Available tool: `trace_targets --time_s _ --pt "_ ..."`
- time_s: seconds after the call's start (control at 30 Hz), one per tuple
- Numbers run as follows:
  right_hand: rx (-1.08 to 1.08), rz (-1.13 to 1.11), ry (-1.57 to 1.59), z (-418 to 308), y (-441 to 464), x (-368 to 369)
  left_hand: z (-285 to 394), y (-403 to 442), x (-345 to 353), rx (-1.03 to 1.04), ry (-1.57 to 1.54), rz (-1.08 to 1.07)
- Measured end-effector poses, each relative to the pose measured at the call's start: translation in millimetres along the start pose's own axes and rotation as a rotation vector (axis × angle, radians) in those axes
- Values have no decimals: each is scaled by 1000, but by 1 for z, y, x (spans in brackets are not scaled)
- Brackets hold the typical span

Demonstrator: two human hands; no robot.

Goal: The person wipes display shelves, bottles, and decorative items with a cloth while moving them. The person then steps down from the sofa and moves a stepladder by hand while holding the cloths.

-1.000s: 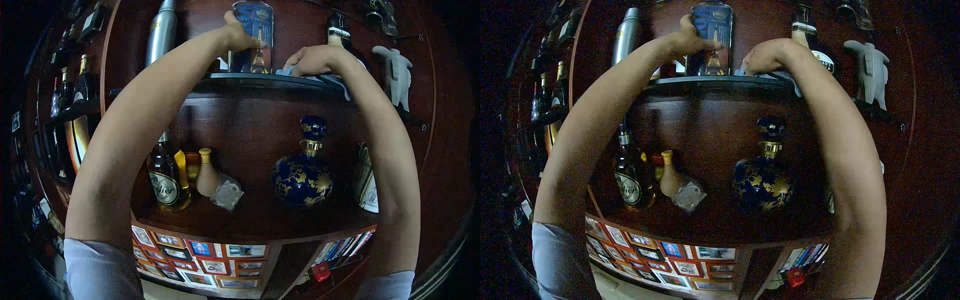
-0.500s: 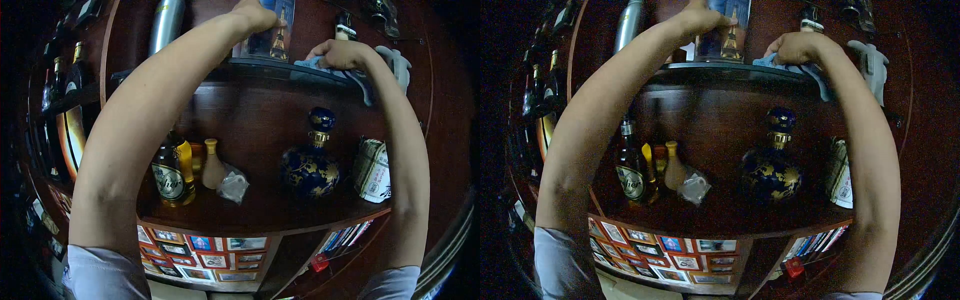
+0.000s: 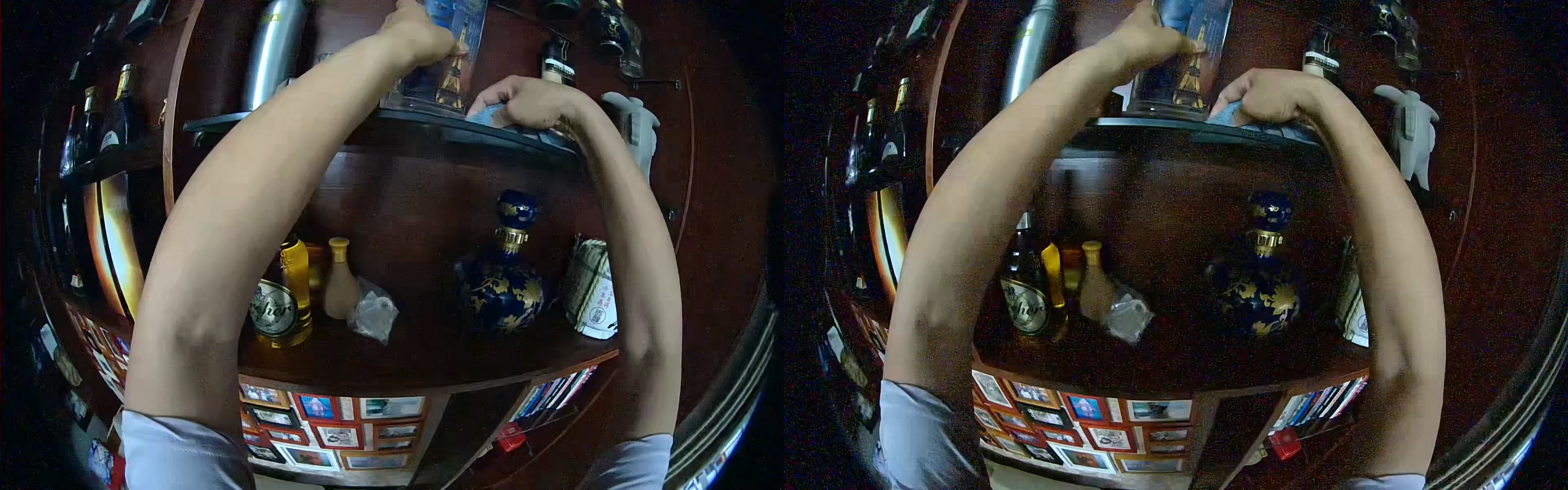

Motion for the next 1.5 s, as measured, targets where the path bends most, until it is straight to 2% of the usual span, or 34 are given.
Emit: trace_targets --time_s 0.1,0.27,0.37,0.4,0.5,0.63,0.8,0.9,1.03,1.13,1.23,1.33,1.4,1.5 --pt "-63 -60 204 8 -6 1 -2 -2 0 -22 1 44" --pt "-12 -98 180 29 11 -1 -1 -5 1 107 -100 5" --pt "69 -10 -84 23 28 2 -6 12 5 108 -273 -115" --pt "74 -18 -82 18 29 5 -7 13 5 104 -280 -120" --pt "329 9 -147 14 21 6 -6 13 11 67 -440 -235" --pt "467 -48 -261 -8 -5 -2 -4 10 18 25 -401 -232" --pt "256 -49 -111 30 -19 -8 -8 8 23 4 -292 -30" --pt "238 -79 28 49 -41 -13 -6 10 26 94 -324 -320" --pt "317 16 47 86 -84 -23 -7 10 30 66 -374 -288" --pt "312 -24 -165 104 -114 -30 -5 8 33 40 -312 -240" --pt "699 36 -31 126 -151 -26 -3 11 36 62 -254 -268" --pt "654 117 37 150 -157 -18 -5 20 42 138 -196 -376" --pt "627 176 85 160 -157 -11 -16 29 48 106 -179 -453" --pt "520 125 -13 165 -142 -8 -20 38 57 71 -162 -469"
Point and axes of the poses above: each hand's wrist, its own y-axis towards the middle knuckle, its own x-axis out of the palm, z = x × y, the point moved 4 cm from there along y, towards the middle knuckle, and after that the axes turned 14 degrees about -z, right-handed, at the moved point
